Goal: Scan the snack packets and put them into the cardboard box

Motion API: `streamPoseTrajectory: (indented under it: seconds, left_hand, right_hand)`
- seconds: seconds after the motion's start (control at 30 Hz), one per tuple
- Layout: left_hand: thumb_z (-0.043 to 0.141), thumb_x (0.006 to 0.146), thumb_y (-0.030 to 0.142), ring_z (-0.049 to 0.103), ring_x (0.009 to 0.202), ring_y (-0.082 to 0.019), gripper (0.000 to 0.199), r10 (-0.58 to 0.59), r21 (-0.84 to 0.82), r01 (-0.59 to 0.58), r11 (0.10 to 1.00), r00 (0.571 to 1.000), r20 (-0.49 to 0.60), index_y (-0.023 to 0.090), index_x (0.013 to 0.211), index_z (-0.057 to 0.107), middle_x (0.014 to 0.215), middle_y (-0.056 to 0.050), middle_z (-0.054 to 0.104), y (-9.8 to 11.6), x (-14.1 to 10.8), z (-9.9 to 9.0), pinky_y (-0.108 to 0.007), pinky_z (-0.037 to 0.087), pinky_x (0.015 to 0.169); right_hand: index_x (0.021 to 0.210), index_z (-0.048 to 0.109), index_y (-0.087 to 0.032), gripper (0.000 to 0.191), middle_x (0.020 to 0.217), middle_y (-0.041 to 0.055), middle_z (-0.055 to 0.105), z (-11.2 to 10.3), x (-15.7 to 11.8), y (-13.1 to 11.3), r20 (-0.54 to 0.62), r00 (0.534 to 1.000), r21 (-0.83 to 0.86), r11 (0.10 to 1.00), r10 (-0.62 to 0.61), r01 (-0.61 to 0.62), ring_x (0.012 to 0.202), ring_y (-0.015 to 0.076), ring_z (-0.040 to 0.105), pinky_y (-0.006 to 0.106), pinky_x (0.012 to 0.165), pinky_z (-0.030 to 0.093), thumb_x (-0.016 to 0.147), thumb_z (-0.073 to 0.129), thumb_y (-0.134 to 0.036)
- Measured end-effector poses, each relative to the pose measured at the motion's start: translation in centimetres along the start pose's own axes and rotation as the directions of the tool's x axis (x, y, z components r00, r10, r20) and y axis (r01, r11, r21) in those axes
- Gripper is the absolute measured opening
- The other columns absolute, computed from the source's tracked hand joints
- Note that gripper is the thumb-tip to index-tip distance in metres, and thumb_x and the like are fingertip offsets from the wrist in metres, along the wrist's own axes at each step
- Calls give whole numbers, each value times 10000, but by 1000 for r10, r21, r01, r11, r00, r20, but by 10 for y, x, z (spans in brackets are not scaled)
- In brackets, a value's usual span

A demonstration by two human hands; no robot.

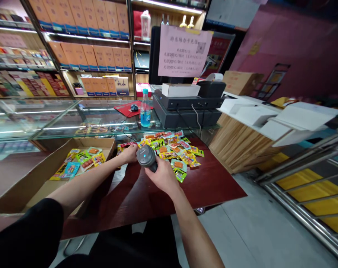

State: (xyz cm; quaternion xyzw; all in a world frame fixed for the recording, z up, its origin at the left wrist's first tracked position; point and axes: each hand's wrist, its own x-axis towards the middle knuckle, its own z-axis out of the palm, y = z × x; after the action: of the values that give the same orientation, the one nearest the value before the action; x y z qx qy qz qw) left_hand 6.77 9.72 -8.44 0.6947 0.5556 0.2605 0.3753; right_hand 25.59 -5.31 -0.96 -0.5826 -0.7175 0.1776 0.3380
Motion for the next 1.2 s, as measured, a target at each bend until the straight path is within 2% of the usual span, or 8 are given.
streamPoseTrajectory:
  seconds: [0.1, 0.2, 0.33, 0.5, 0.73, 0.93, 1.07, 1.2]
  left_hand:
    - [764, 483, 78, 663, 844, -268, 267, -90, 1, 90, 996, 993, -73, 187, 587, 543, 659, -45, 632, 4, 4, -19, -295, 508, 763]
    - [788, 509, 120, 668, 647, -197, 233, -201, -236, 203, 950, 979, 30, 161, 654, 611, 602, -15, 642, 5, -1, -45, -272, 545, 633]
    - [841, 507, 201, 679, 684, -187, 312, -171, -501, 210, 839, 978, 123, 125, 740, 649, 741, -61, 703, 2, -28, -80, -292, 577, 630]
    - [867, 483, 299, 679, 720, -182, 415, -168, -538, 177, 824, 984, 65, 129, 797, 655, 774, -51, 703, -13, -66, -107, -289, 581, 620]
    - [842, 529, 293, 643, 640, -119, 409, -142, -535, 94, 840, 989, -48, 129, 858, 662, 761, -33, 705, -13, -75, -106, -202, 502, 585]
    - [786, 603, 409, 660, 750, -165, 437, -2, -537, 40, 842, 997, 71, 125, 925, 697, 841, -54, 724, -2, -76, -94, -282, 512, 740]
    - [710, 682, 451, 651, 777, -178, 463, 91, -356, -32, 934, 984, 150, 147, 1031, 699, 906, -47, 721, 1, -84, -92, -277, 500, 716]
    - [732, 651, 355, 635, 797, -164, 481, 121, -136, -101, 986, 981, 151, 176, 1092, 668, 932, -15, 709, -2, -85, -91, -241, 483, 706]
  right_hand:
    - [973, 654, -198, 246, 907, 77, 727, 5, 0, -1, -2, 1000, -2, 1000, -3, 3, 863, 243, 675, 287, 716, 474, 778, 617, -342]
    - [983, 659, -203, 264, 910, 78, 728, 11, 2, -3, 4, 1000, 1, 1000, 1, -1, 860, 245, 677, 288, 721, 473, 772, 624, -358]
    - [975, 662, -198, 250, 896, 69, 728, 23, 3, -4, 61, 998, 45, 999, 4, -7, 843, 236, 675, 288, 712, 480, 771, 617, -334]
    - [977, 658, -188, 259, 894, 70, 728, 40, -1, -12, 90, 996, 106, 994, -20, 10, 844, 237, 675, 298, 720, 484, 760, 625, -325]
    - [954, 653, -188, 228, 900, 61, 727, 51, -4, -35, 111, 992, 195, 980, -52, 29, 850, 219, 676, 280, 722, 490, 758, 628, -303]
    - [970, 664, -187, 262, 884, 52, 726, 50, -7, -29, 83, 997, 184, 983, 1, -16, 815, 217, 668, 282, 700, 486, 746, 638, -320]
    - [977, 670, -179, 267, 866, 55, 728, 48, -11, -23, 57, 998, 154, 988, 20, -29, 781, 218, 666, 279, 693, 480, 752, 624, -317]
    - [971, 667, -178, 260, 868, 62, 732, 48, -14, -20, 66, 997, 145, 989, 33, -43, 776, 223, 668, 276, 692, 473, 762, 615, -323]
